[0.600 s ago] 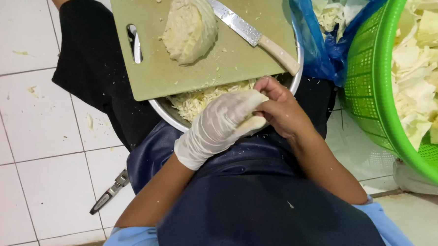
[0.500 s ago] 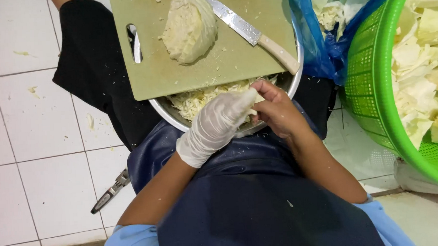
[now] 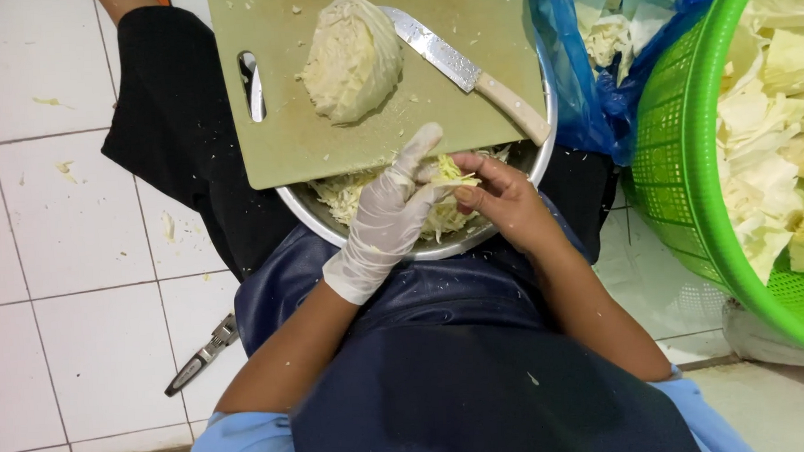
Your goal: A person is shredding a head of cabbage using a knife on a cutting board and placing the shredded pieces into a bowl while sitting on the floor.
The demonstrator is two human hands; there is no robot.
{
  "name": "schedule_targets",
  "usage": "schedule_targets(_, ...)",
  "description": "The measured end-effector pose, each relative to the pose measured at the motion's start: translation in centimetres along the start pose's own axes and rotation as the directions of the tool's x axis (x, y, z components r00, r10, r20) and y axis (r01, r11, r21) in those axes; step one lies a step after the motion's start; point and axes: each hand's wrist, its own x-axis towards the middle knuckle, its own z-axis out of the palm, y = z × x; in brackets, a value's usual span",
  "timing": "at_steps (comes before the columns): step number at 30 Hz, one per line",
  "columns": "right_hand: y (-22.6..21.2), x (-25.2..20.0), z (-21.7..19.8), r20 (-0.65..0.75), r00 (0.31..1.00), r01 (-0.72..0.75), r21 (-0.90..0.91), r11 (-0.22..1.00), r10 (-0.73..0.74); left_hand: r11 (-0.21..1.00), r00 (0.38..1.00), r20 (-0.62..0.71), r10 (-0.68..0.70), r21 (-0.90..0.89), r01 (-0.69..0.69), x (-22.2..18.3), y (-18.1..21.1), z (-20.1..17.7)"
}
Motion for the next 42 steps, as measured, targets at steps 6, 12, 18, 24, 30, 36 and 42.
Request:
schedule_targets(6, 2.0, 0.8, -1.5, -0.082, 0.992, 0.098, 0.003, 0.995, -0.098, 0.953, 0.987, 0.105, -0.125, -0.262, 0.149, 0.3, 1.3, 0.2)
schedule_targets(12, -0.8, 0.9, 0.0, -0.045, 0.962, 0.257, -0.161, 0.953, -0.268, 0.823, 0.929, 0.16, -0.334, -0.431, 0.37, 0.6, 1.7, 0.3)
schedule_targets(18, -1.6, 0.6, 1.7, 0.0, 0.911, 0.385, -0.364, 0.848, -0.413, 0.854, 0.853, 0.087, -0.514, -0.038, 0.519, 1.1, 2.0, -0.6)
schedule_targets(24, -0.9, 1.1, 0.8, 0.058, 0.923, 0.366, -0.431, 0.825, -0.379, 0.881, 0.87, 0.141, -0.473, 0.054, 0.47, 1.9, 1.9, -1.2)
schedule_targets(30, -4.1, 6.9, -2.6, 0.042, 0.981, 0.11, -0.923, 0.368, -0.187, 0.902, 0.9, -0.062, -0.432, -0.028, 0.432, 5.9, 3.4, 0.4)
schedule_targets(36, 0.7, 9.1, -5.1, 0.055, 0.985, 0.08, -0.985, 0.156, -0.161, 0.435, 0.957, 0.107, 0.27, 0.873, -0.221, 11.2, -10.3, 0.6)
schedule_targets(42, 2.8, 3.4, -5.7, -0.069, 0.973, 0.002, -0.95, 0.311, -0.218, 0.293, 0.948, 0.031, 0.316, 0.947, -0.129, 11.8, -12.9, 0.8)
